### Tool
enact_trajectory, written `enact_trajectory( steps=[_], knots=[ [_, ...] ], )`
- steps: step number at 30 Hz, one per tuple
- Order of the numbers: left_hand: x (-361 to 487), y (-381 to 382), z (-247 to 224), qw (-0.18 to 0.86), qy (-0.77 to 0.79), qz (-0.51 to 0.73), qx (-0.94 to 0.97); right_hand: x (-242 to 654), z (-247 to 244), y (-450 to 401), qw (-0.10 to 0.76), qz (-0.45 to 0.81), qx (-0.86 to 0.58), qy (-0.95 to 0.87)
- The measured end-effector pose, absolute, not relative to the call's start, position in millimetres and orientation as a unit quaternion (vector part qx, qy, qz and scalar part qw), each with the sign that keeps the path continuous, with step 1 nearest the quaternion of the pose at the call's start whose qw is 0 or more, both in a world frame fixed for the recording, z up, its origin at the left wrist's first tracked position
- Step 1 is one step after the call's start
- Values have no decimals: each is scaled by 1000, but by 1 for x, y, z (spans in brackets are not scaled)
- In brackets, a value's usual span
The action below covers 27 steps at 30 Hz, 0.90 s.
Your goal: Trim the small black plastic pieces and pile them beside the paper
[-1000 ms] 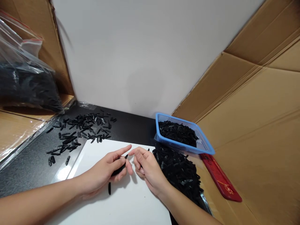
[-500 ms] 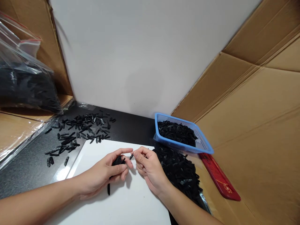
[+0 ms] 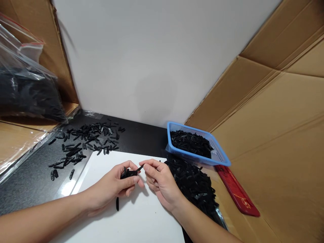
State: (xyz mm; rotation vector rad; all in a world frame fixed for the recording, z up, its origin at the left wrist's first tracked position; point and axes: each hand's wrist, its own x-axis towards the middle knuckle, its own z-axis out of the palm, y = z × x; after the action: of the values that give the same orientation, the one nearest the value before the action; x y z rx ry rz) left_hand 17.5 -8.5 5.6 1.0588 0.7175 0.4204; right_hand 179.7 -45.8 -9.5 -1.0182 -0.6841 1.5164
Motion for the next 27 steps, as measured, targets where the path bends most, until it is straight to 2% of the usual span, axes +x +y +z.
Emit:
enact_trajectory(
  steps=[14, 23, 27],
  knots=[
    [17, -7, 2, 757, 370, 225, 489, 181, -9, -47, 568, 658, -413, -271],
    [18, -6, -1, 746, 367, 253, 495, 168, -11, -52, 504, 646, -472, -326],
    [18, -7, -3, 751, 360, 249, 493, 166, -11, -53, 508, 644, -471, -325]
  ],
)
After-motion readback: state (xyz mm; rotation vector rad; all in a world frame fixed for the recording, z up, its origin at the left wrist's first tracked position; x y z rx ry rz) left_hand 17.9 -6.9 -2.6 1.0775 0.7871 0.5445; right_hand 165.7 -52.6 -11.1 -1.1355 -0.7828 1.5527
